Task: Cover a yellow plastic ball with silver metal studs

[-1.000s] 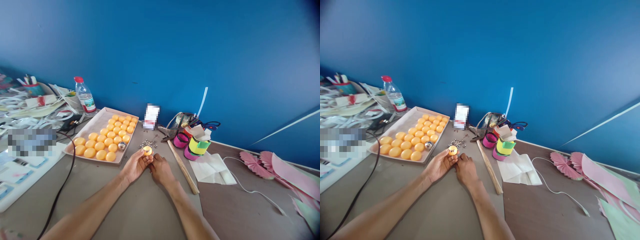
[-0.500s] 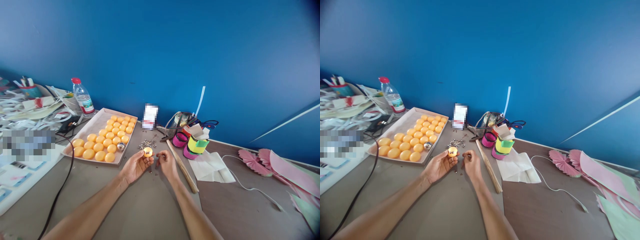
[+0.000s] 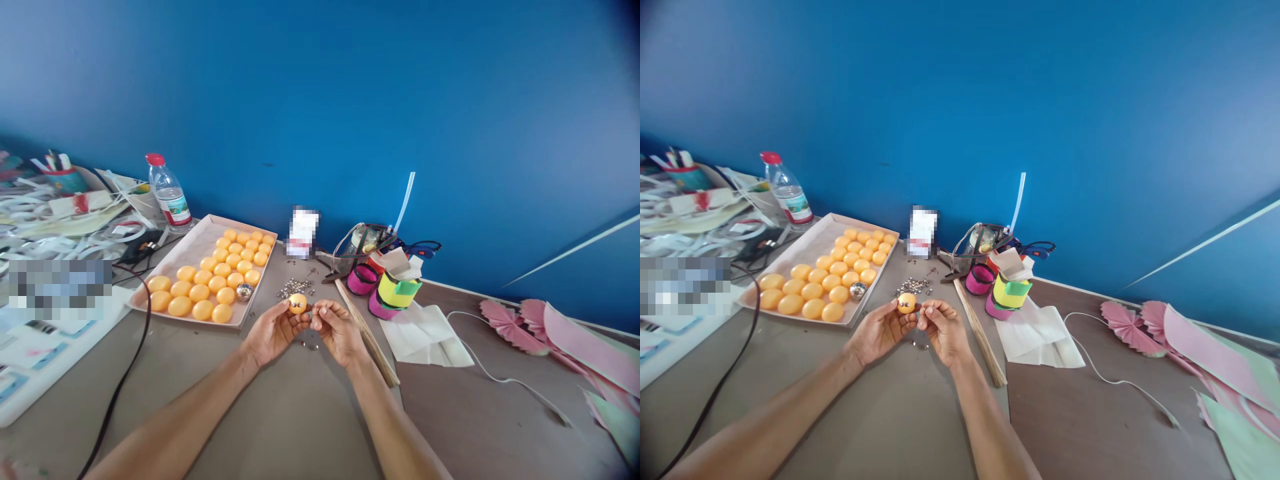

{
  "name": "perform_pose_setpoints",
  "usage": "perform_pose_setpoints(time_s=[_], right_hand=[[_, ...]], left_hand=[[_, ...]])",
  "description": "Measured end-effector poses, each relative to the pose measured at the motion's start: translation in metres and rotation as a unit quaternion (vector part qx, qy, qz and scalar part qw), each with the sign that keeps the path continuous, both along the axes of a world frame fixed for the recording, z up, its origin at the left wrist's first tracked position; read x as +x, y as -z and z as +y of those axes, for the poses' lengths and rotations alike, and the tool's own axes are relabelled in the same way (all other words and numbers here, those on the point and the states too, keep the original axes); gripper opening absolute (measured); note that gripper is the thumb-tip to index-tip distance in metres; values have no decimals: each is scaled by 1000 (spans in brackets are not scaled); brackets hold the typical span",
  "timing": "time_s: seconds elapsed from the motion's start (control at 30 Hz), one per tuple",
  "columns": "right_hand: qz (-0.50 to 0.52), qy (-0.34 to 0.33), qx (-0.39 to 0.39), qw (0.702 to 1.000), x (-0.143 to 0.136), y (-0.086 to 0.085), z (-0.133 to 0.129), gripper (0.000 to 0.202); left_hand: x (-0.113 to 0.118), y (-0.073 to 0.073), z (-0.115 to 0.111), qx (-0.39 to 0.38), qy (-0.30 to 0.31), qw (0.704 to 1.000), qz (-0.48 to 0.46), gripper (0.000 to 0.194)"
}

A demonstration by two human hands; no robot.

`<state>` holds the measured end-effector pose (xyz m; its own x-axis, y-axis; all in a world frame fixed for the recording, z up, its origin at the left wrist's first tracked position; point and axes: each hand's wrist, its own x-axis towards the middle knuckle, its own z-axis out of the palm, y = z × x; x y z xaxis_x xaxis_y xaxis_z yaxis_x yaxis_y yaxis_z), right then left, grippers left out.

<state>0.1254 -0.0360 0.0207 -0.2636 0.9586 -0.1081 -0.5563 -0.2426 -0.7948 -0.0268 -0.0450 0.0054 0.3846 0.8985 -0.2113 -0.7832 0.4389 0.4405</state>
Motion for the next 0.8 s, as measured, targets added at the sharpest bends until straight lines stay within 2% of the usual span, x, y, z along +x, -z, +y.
perform_pose_setpoints(time_s=[0.1,0.33,0.47,0.8], right_hand=[[-20,-1,0,1000,-1,0,-1,15],[-130,44,34,990,-6,11,-3,12],[-142,47,23,988,-8,13,-3,15],[-143,18,2,990,-6,8,-3,16]], left_hand=[[1,1,-1,-1,-7,1000,12,22],[5,-2,-3,42,-29,997,66,14],[6,-5,-4,58,-29,995,82,17],[8,-1,-6,76,-34,992,99,18]])
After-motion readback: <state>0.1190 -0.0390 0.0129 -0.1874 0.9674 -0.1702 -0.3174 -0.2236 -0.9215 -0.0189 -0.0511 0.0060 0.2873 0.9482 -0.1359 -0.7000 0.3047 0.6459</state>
